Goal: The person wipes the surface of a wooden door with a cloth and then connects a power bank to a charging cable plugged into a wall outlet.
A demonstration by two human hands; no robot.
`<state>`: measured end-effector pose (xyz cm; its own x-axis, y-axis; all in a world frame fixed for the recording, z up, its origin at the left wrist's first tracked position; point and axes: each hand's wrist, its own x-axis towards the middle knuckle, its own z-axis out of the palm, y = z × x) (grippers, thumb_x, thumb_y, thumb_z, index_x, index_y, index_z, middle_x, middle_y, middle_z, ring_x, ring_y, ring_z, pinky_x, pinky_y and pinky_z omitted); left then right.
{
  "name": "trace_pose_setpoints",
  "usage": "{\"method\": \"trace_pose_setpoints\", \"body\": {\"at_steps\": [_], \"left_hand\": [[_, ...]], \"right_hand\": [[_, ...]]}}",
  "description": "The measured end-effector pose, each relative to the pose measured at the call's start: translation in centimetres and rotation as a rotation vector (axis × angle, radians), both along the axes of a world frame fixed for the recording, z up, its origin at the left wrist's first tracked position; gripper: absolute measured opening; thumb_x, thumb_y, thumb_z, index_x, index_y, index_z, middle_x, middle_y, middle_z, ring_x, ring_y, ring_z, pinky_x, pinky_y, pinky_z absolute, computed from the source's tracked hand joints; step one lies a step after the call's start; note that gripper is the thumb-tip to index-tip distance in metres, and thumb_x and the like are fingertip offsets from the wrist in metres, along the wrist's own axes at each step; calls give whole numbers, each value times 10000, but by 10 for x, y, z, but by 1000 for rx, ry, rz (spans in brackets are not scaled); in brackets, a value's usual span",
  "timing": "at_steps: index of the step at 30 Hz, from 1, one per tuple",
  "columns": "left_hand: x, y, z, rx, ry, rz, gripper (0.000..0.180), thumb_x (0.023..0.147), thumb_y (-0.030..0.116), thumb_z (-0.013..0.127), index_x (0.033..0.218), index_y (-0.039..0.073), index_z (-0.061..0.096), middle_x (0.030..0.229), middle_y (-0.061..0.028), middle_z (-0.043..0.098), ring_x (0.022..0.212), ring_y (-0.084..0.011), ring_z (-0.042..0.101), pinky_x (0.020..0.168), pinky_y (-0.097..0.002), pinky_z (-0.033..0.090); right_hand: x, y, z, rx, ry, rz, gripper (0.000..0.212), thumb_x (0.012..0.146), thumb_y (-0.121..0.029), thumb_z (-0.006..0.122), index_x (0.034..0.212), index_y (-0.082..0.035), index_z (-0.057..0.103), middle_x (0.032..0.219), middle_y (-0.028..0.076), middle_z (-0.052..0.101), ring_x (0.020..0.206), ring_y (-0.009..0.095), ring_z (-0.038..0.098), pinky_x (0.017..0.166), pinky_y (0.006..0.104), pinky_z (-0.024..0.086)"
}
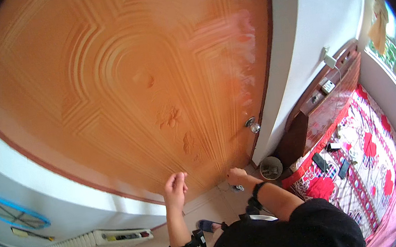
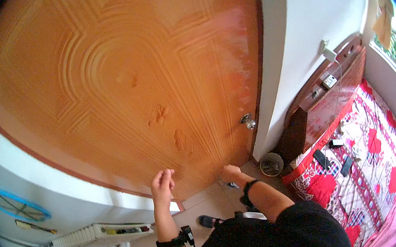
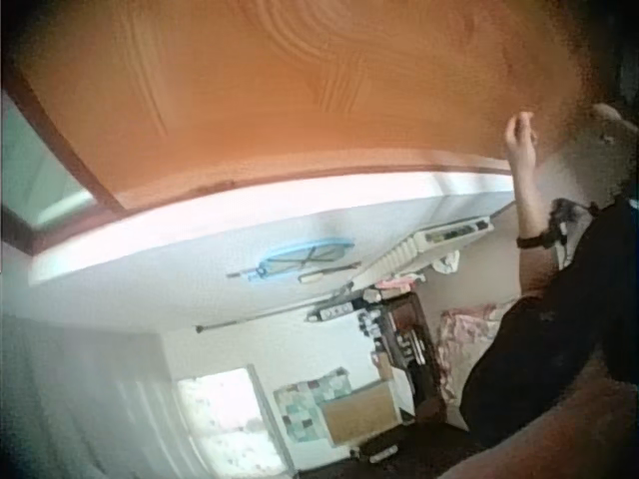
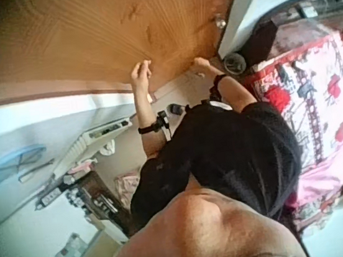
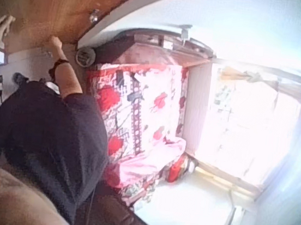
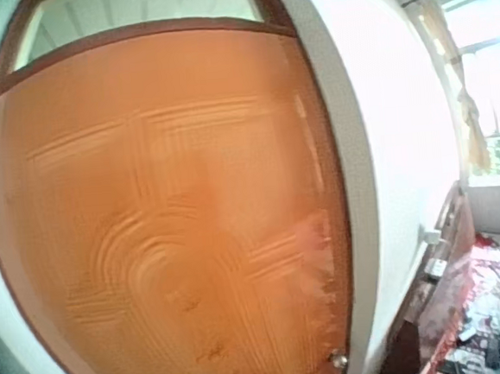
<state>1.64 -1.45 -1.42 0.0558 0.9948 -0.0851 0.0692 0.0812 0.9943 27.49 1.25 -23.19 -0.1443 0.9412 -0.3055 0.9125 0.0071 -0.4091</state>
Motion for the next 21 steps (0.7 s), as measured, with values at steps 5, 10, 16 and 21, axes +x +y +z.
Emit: {"method": "trace_pose_setpoints", "body": {"at_steps": [5,10,16,21], "left_hand": [[31,7,-27,-207,128,-66,330,977,318,639,851,18,698,653,19,538,614,-60,463,569,-224,366],[113,-2,-66,-24,157,-370,391,915,365,716,1033,-6,677,901,-52,660,843,-137,599,744,-275,483],[225,-42,-30,-59,234,-825,484,855,218,783,1241,-13,603,1186,-105,664,1109,-186,602,969,-321,473],[260,-50,-35,-109,289,-770,391,870,179,755,1184,-14,626,1112,-104,690,1012,-188,633,897,-334,505]], "right_hand": [[35,-52,45,41,291,-346,305,969,-265,499,1202,-134,645,1058,130,718,945,375,683,818,462,542],[89,-103,128,184,580,-203,296,948,-272,566,1161,-90,663,1015,163,715,909,386,683,803,446,543],[164,-157,160,255,820,-171,276,961,-176,569,1187,-29,626,1021,213,697,924,378,675,805,413,524],[193,-168,165,278,849,-254,302,986,-108,558,1271,-6,563,1103,194,682,1015,291,673,869,362,508]]}}
